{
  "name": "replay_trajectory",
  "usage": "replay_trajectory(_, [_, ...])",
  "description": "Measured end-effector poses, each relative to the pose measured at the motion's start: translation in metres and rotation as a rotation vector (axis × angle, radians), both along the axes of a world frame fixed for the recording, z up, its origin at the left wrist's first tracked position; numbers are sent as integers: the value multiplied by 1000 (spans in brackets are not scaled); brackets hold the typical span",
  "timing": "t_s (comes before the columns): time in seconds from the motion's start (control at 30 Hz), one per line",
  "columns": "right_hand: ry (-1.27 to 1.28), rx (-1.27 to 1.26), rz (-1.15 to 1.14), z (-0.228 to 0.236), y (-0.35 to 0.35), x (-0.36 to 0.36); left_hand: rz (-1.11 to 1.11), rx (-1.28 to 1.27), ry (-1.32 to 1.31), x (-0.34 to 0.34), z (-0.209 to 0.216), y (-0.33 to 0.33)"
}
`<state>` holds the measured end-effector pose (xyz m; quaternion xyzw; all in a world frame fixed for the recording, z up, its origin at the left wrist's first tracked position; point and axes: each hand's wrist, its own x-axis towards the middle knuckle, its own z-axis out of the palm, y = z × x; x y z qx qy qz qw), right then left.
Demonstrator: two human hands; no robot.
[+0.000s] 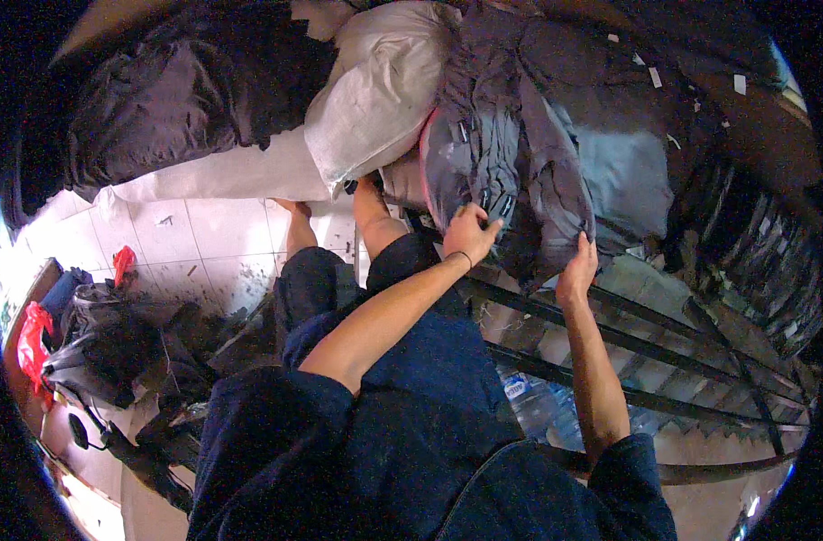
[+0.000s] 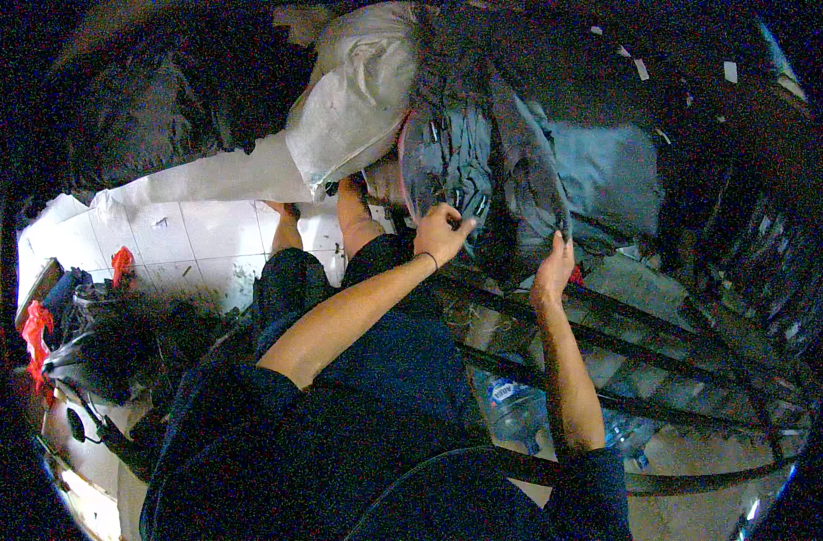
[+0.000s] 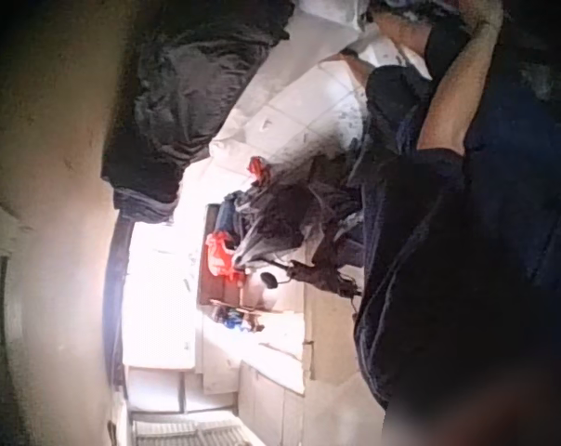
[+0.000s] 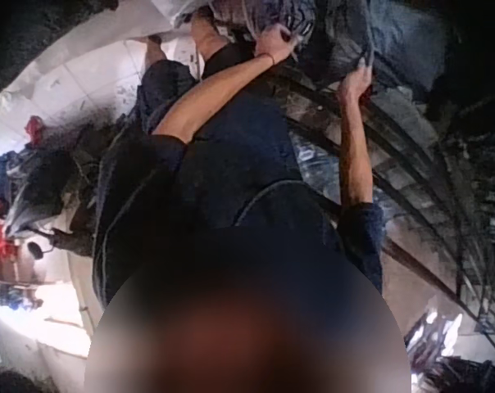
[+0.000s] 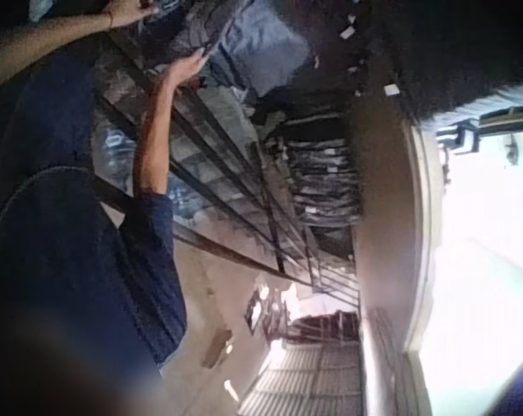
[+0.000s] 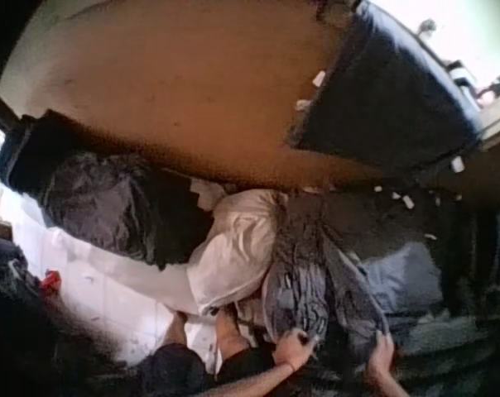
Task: The person unpacks a large plastic-wrapped bundle of dark trousers, removes them from the packaging, and folds each pair by hand. The folded trousers are stacked on a glass table in a cluttered indoor space.
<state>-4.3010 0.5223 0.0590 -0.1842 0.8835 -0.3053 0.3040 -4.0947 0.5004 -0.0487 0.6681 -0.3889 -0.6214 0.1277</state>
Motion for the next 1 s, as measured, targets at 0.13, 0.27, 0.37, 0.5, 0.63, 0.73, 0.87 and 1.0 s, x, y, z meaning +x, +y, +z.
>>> replay_trajectory(0.13, [381,100,317,3,8,10,-143,119,-117,-25,-3,16])
replay_trajectory(0.27, [500,100,348,23,-1,10,-135,127,-28,-19,6,19])
replay_trajectory(0.37, [512,153,360,43,-3,11,5,-90,25,12,17,24])
replay_trajectory(0.5, [205,191,999,43,17,43,113,-15,248,19,58,29])
replay_trajectory(0.63, [124,183,728,22,26,48,64,-179,522,-4,79,19])
replay_trajectory(0.73, [-42,67,287,8,18,11,249,-122,248,-11,50,10])
replay_trajectory(0.87, [-160,16,-56,0,19,-30,44,-65,-77,-19,-15,12])
replay_trajectory(1.0, [-13,-47,-117,12,15,-25,-42,138,-63,-19,-32,29])
